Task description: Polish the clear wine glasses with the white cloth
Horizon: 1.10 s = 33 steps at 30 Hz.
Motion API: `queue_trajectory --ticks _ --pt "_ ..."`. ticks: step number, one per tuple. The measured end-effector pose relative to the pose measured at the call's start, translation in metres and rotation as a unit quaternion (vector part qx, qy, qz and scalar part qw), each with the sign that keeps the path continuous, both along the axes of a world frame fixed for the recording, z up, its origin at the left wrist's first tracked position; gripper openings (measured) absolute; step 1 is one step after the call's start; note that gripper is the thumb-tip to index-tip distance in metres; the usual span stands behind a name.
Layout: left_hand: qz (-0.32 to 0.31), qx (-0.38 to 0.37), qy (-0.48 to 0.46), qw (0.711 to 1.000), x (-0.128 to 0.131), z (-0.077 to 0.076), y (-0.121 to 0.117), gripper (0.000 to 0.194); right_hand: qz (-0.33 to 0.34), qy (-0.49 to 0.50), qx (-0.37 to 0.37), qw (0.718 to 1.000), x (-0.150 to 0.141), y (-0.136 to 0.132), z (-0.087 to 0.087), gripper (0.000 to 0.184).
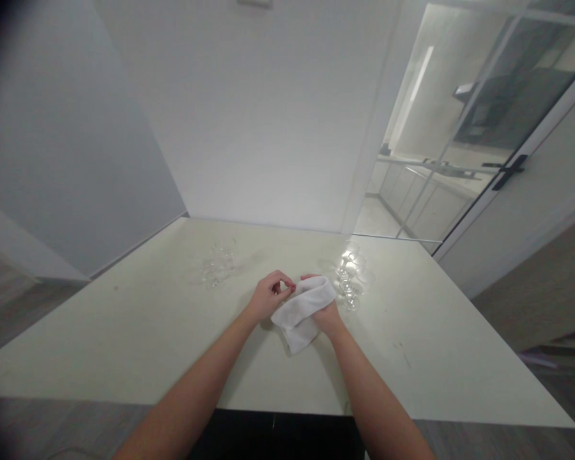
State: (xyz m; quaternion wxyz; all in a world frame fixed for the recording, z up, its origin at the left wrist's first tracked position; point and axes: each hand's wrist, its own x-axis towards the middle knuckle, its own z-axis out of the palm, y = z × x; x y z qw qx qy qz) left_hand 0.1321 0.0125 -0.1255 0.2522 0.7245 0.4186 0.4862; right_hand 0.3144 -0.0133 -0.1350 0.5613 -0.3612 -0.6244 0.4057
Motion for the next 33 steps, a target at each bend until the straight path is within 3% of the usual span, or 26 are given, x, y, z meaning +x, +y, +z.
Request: queue_trajectory --ticks 18,25,33 --pt "0.001 -0.006 0.016 1.0 0.0014 -0.0006 -0.0032 0.002 0.04 0.024 -0.032 0.998 -0.0019 -0.0008 -0.0018 0.053" --pt "-0.011 0.007 0.019 1.0 0.0015 -0.0009 -0.003 0.003 0.011 0.002 0.001 1.0 -0.0004 -0.0006 -0.0003 0.05" --pt "-0.003 -0.008 0.025 1.0 0.0017 -0.0015 -0.0034 0.004 0.038 0.024 -0.002 0.999 -0.0011 0.0002 -0.002 0.052"
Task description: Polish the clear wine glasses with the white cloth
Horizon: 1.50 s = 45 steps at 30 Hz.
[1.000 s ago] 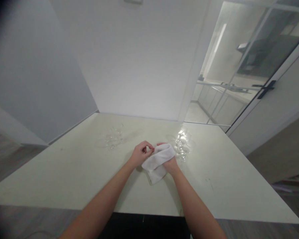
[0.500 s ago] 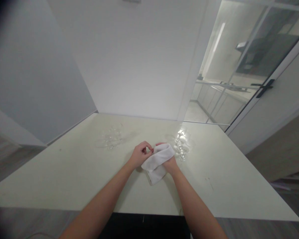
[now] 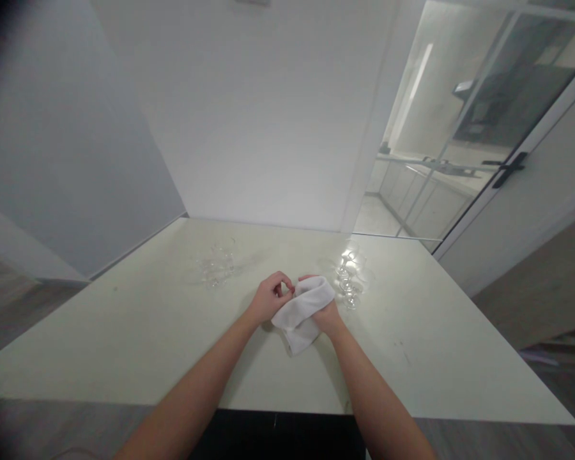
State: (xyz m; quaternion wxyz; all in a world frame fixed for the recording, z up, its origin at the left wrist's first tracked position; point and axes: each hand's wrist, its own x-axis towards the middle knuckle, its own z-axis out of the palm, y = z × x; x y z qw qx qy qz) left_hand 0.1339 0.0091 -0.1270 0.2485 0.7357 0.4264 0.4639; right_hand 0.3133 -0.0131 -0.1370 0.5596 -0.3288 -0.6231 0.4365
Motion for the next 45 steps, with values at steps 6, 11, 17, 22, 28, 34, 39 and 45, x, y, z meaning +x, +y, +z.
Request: queue_trajectory --ticks 6,11,17,22,28,34,39,45 --pt "0.003 -0.011 0.006 1.0 0.0 0.0 0.0 0.005 -0.005 -0.007 0.0 1.0 0.002 0.002 -0.004 0.051" --pt "0.003 0.001 0.014 1.0 0.0 0.0 0.0 0.004 -0.014 -0.023 0.02 0.999 0.003 0.002 -0.004 0.049" --pt "0.002 0.005 0.012 1.0 0.001 0.001 -0.002 0.005 -0.016 -0.024 0.022 0.999 0.004 0.002 -0.001 0.048" --pt "0.005 0.003 0.008 1.0 0.001 0.001 -0.002 0.006 -0.025 -0.032 0.023 0.999 0.003 0.0 0.002 0.046" --pt "0.059 -0.003 -0.02 0.998 0.005 0.001 -0.003 0.012 -0.076 -0.013 0.003 0.997 0.0 0.006 -0.007 0.032" --pt "0.105 0.005 -0.101 0.989 0.006 0.002 -0.006 0.012 -0.177 -0.027 -0.04 0.983 -0.01 0.02 -0.026 0.034" --pt "0.146 0.032 -0.166 0.975 0.005 0.005 -0.006 0.017 -0.197 -0.047 -0.048 0.978 -0.012 0.023 -0.033 0.032" --pt "0.166 0.057 -0.194 0.965 -0.001 0.009 -0.01 0.018 -0.136 -0.019 -0.118 0.984 -0.015 0.023 -0.037 0.041"
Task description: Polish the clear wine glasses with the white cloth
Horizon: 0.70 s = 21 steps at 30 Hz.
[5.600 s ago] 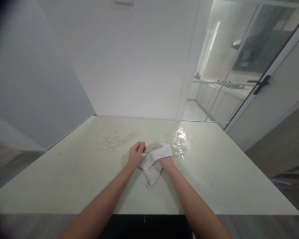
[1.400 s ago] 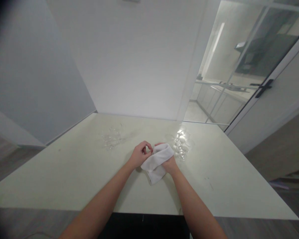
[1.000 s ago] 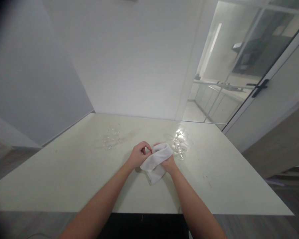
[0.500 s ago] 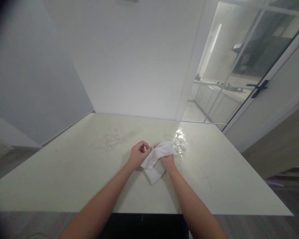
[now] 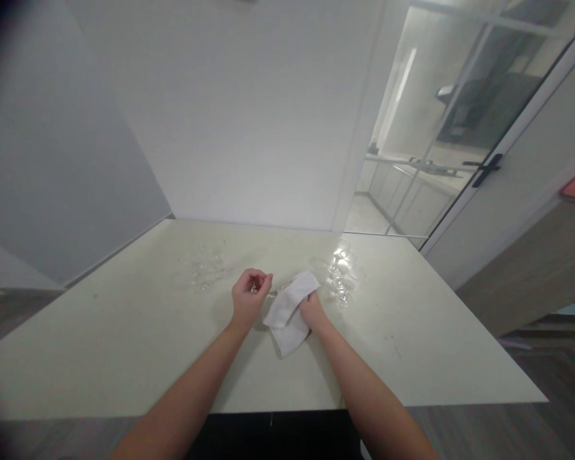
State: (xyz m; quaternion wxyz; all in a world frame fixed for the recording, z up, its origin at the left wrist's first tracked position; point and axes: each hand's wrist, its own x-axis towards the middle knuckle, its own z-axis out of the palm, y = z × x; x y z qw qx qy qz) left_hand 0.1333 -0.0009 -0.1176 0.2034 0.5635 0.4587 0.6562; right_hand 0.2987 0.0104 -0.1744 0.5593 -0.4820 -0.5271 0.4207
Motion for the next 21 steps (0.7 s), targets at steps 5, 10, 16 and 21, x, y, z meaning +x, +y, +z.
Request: queue_trajectory --ticks 5,10,16,21 --pt "-0.036 -0.087 -0.047 0.994 -0.005 -0.002 0.009 0.025 0.045 -0.015 0.011 0.999 -0.002 -0.005 0.005 0.051" --pt "-0.123 -0.258 -0.092 0.954 -0.007 -0.009 0.019 0.031 0.07 -0.076 0.104 0.989 0.0 -0.015 0.017 0.045" --pt "-0.184 -0.169 0.089 0.964 0.001 -0.003 0.008 0.023 -0.093 -0.018 0.086 0.992 0.003 -0.009 0.017 0.046" --pt "-0.233 -0.158 0.14 0.949 0.009 -0.003 0.0 0.017 -0.123 0.035 0.048 0.991 0.007 -0.004 0.016 0.031"
